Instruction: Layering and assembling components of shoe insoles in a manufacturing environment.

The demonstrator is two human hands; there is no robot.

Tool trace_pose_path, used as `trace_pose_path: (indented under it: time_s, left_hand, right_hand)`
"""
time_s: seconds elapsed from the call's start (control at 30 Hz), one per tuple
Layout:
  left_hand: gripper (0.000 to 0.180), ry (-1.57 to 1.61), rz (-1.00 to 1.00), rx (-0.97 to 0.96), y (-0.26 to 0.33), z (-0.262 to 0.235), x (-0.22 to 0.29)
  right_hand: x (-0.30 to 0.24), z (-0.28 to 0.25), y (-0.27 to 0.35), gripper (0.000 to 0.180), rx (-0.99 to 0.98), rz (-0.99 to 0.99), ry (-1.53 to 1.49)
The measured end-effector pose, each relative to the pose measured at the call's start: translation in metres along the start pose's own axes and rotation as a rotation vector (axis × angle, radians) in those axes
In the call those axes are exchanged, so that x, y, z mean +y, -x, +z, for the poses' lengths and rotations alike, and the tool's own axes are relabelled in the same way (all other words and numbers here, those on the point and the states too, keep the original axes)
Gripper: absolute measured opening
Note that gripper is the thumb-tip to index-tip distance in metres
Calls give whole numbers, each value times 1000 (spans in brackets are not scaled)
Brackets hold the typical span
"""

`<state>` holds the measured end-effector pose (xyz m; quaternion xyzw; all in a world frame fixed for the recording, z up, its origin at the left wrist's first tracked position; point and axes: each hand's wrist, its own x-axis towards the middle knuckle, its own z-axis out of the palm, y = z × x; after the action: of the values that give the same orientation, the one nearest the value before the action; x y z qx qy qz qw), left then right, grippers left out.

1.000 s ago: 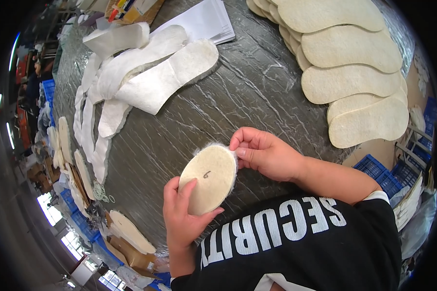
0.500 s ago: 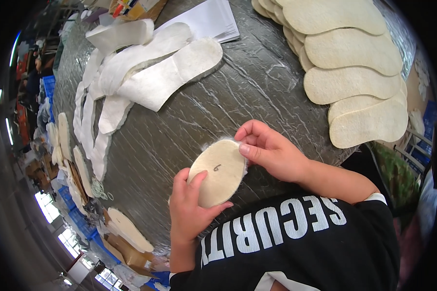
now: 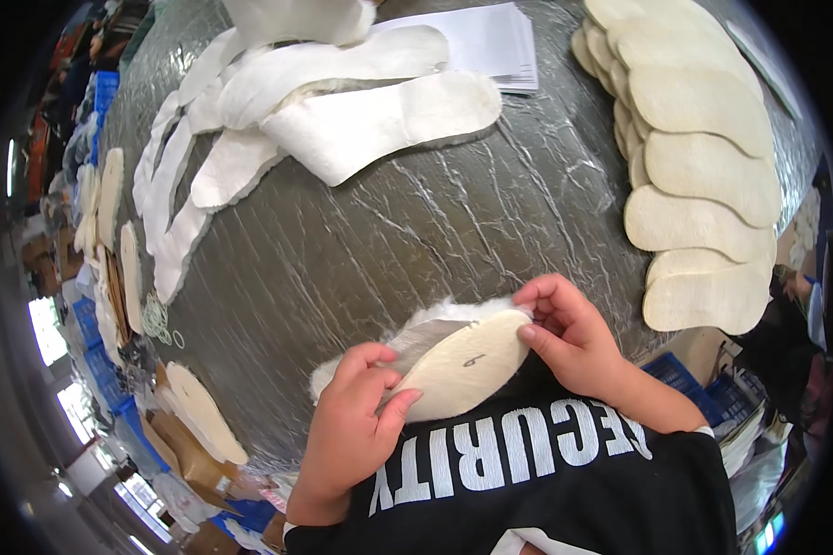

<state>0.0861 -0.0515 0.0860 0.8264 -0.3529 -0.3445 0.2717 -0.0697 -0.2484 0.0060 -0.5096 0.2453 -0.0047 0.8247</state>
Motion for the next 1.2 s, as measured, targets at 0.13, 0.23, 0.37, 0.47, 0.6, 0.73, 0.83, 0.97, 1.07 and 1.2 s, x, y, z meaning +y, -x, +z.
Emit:
trace_pose_path:
  time_s: [0.13, 0.23, 0.37, 0.47, 0.6, 0.73, 0.83, 0.97, 1.07, 1.2]
  left_hand:
    - [17, -13, 40, 36, -15, 0, 5]
    - [17, -21, 42, 11, -28, 4, 1]
    - [17, -16, 21, -15, -39, 11, -4]
    - [16, -32, 21, -50, -45, 12, -5]
    - [15, -45, -8, -60, -49, 14, -4]
    - [15, -73, -22, -63, -55, 19, -4]
    - [14, -105, 18, -32, -56, 21, -6]
    - [14, -140, 44, -10, -58, 26, -8]
    - [13, -155, 61, 21, -56, 24, -6]
    - [28, 44, -42, 95, -45, 3, -9]
  right_hand:
    - [0, -3, 6, 30, 17, -1, 28]
    - [-2, -5, 9, 30, 65, 6, 145]
    - [-3, -10, 12, 30, 109, -5, 322]
    - [-8, -10, 13, 30, 128, -12, 419]
    - [-13, -11, 12, 32, 134, -3, 474]
    - [-15, -13, 12, 32, 136, -4, 537]
    - [-23, -12, 8, 37, 134, 8, 600]
    - [-36, -12, -3, 62, 17, -398, 1138]
    - [-46, 8, -23, 74, -324, -586, 1105]
    - [-29, 12, -26, 82, -335, -508, 1263]
